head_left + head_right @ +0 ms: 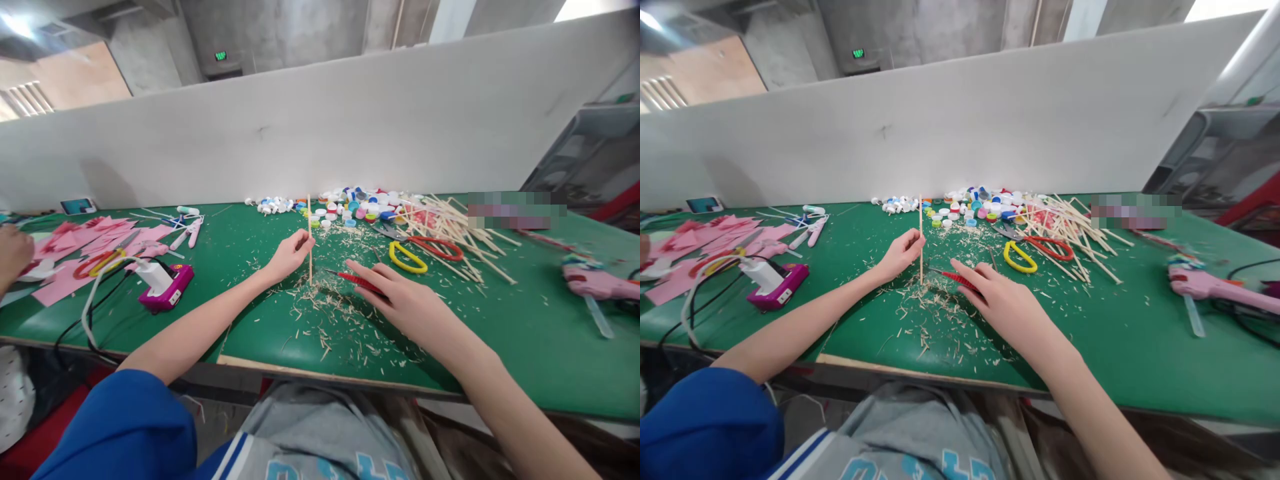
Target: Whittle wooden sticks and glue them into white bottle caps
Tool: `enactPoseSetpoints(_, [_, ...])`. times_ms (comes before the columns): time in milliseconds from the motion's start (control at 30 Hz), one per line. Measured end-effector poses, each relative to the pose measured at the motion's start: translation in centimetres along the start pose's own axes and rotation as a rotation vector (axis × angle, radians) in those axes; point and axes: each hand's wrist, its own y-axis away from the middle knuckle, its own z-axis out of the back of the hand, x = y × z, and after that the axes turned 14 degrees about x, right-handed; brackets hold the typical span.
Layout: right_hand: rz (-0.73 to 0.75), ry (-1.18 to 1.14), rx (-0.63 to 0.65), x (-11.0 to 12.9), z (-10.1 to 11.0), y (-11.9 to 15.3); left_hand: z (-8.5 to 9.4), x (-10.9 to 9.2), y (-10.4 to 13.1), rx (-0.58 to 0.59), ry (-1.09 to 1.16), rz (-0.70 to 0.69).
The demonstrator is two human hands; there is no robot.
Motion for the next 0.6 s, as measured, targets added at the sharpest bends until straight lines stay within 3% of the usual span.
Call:
enactPoseSetpoints(200, [-0.053, -0.041, -0.036, -0.3, 0.7, 0.3, -0.1, 0.0, 0.1, 0.001, -0.014, 0.006])
enactPoseSetpoints(367, [0.028, -0.028, 0.034, 0.4, 0.2, 0.1, -0.1, 0.3, 0.1, 0.021, 0.004, 0.011])
enactPoseSetpoints(600, [0.088, 0.049, 0.035, 0.8, -0.9, -0.3, -0.1, 0.2, 0.0, 0.023, 0.006, 0.015])
